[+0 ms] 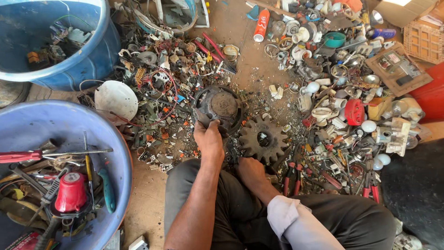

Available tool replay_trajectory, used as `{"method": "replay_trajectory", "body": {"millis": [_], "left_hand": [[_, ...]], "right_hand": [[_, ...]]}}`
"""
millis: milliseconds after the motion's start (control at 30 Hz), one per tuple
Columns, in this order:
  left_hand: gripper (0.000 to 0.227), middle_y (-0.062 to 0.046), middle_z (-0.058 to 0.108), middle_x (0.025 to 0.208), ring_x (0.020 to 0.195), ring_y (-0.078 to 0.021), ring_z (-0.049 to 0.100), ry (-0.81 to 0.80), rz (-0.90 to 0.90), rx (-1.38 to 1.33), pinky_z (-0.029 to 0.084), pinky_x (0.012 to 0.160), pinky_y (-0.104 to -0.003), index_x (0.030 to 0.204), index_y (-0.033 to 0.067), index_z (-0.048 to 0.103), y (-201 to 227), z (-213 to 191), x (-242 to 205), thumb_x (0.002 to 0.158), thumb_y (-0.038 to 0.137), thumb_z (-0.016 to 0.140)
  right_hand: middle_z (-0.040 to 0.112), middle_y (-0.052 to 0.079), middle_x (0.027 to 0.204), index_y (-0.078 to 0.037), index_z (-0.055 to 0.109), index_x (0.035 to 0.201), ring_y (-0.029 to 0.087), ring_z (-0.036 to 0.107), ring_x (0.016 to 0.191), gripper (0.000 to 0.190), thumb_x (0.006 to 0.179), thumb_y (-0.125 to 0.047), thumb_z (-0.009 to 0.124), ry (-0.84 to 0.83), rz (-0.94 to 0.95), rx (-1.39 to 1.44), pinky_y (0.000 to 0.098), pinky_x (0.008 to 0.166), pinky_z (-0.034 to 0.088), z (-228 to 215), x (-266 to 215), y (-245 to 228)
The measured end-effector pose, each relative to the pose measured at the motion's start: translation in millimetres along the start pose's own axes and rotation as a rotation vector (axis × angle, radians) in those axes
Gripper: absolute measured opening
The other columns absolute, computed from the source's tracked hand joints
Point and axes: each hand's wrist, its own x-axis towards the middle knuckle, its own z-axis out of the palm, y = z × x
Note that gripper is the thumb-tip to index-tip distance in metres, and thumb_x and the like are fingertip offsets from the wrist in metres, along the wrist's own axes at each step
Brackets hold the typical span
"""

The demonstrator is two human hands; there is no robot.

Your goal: The person sits on the floor and uses a hammer to strike a metal gear-like object, breaking it into smaller pieces. The person repeatedly picks up fragments and strikes them further to reduce their size.

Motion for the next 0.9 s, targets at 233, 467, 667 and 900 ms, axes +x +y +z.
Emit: {"method": "replay_trajectory", "body": {"millis": [233, 467, 667, 900], "left_hand": [[0.024, -0.005, 0.068, 0.090, 0.074, -0.0172, 0.061, -0.017, 0.046, 0.068, 0.051, 0.065, -0.033, 0.106, 0.0023, 0.064, -21.1, -8.8, 15.4, 0.083, -0.003, 0.069], [0.038, -0.005, 0.072, 0.102, 0.087, -0.0211, 0.070, -0.125, -0.042, -0.022, 0.058, 0.076, -0.035, 0.119, 0.0053, 0.063, -8.9, -13.5, 11.2, 0.083, -0.003, 0.066], [0.024, -0.003, 0.067, 0.089, 0.062, -0.0153, 0.063, -0.226, -0.028, 0.150, 0.053, 0.053, -0.030, 0.114, 0.0070, 0.062, -2.7, -8.3, -19.7, 0.091, -0.002, 0.063], [0.011, -0.005, 0.064, 0.078, 0.054, -0.0166, 0.059, -0.275, -0.066, 0.359, 0.050, 0.045, -0.032, 0.103, 0.0030, 0.057, -30.6, -7.8, -31.5, 0.094, -0.001, 0.060]], "right_hand": [[0.072, 0.024, 0.091, -0.003, 0.068, 0.097, 0.044, 0.069, 0.089, 0.029, 0.082, -0.026, 0.074, 0.054, 0.055, 0.119, 0.0549, 0.075, 0.055, -37.2, -27.4, -12.7], [0.074, 0.013, 0.114, -0.008, 0.070, 0.114, 0.029, 0.078, 0.090, 0.027, 0.091, -0.024, 0.071, 0.615, 0.093, 0.539, 0.0386, 0.078, 0.061, -132.6, -169.4, 55.5], [0.075, 0.011, 0.115, -0.009, 0.070, 0.123, 0.021, 0.074, 0.103, 0.031, 0.099, -0.028, 0.064, 1.024, 0.609, 0.227, 0.0363, 0.091, 0.058, -126.8, -360.8, 233.0], [0.078, 0.009, 0.108, -0.016, 0.078, 0.109, 0.024, 0.075, 0.097, 0.026, 0.096, -0.036, 0.067, 0.768, 1.230, -0.654, 0.0358, 0.088, 0.060, -67.5, -513.2, 311.6]]}}
